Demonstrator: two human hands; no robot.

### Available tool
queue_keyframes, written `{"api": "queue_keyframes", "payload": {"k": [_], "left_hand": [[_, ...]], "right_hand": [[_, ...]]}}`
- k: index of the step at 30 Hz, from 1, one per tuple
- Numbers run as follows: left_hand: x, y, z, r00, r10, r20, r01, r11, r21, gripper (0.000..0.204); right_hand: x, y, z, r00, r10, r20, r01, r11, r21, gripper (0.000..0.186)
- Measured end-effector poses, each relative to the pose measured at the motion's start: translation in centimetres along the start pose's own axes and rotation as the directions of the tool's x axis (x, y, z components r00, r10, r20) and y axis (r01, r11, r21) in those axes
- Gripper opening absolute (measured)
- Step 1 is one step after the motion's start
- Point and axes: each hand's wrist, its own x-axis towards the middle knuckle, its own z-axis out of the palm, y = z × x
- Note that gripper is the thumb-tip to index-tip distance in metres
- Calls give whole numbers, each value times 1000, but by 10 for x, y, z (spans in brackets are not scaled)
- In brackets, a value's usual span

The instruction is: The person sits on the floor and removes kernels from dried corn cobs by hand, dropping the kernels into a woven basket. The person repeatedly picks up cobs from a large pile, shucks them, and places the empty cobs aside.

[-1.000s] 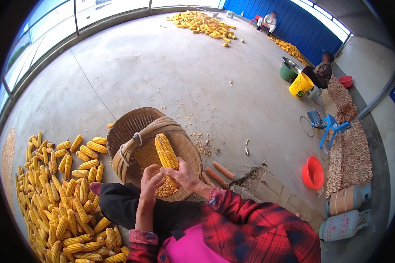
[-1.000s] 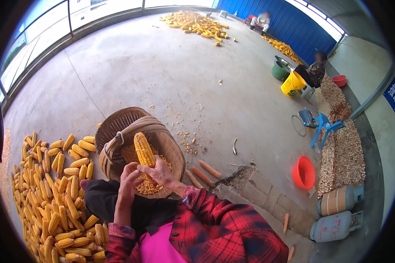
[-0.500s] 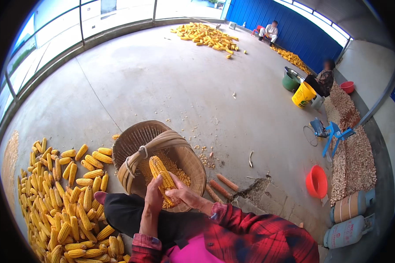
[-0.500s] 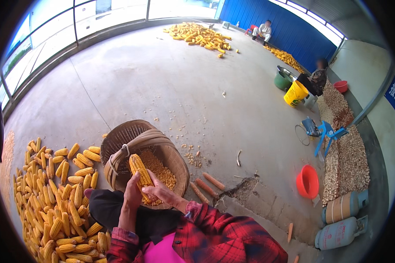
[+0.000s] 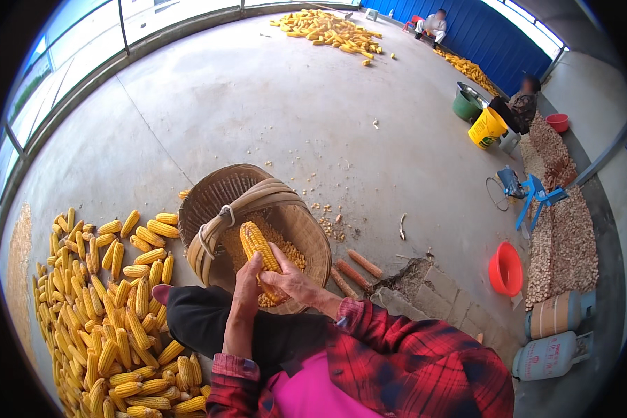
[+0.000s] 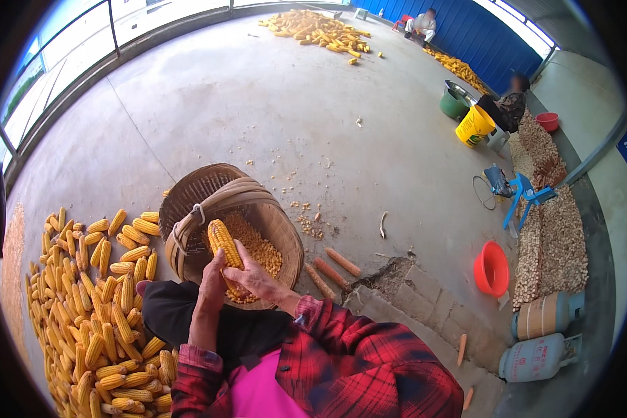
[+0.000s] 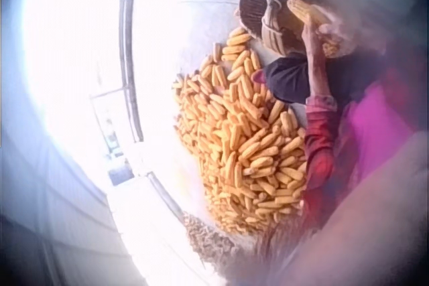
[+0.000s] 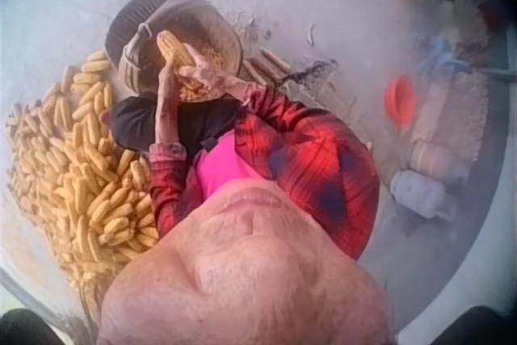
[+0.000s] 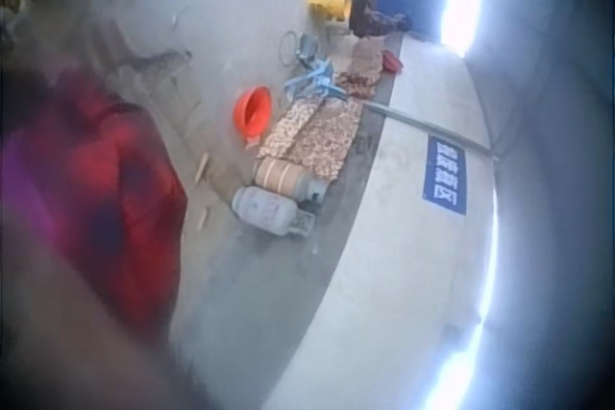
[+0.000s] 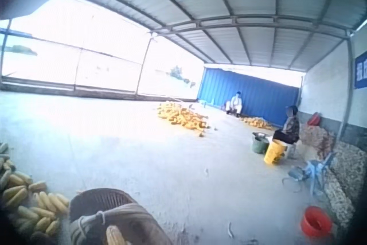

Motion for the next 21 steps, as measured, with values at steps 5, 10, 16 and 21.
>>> {"api": "queue_keyframes", "payload": {"k": [5, 10, 16, 21], "left_hand": [[-4, 8, 5, 1000, 18, 1, -18, 1000, 15, 42], [1, 1, -4, 999, 45, 29, -43, 997, -68, 43], [2, 1, -3, 998, -49, -33, 53, 988, 145, 48], [0, 3, -3, 998, 23, 60, -23, 1000, 8, 46]], "right_hand": [[-5, -8, -5, 998, 3, 66, 0, 999, -45, 82], [2, -7, 3, 997, 72, 30, -76, 977, 199, 73], [0, 1, -5, 1000, -3, 15, 0, 983, 182, 75], [-1, 1, -8, 998, -8, 66, 0, 992, 122, 88]]}}
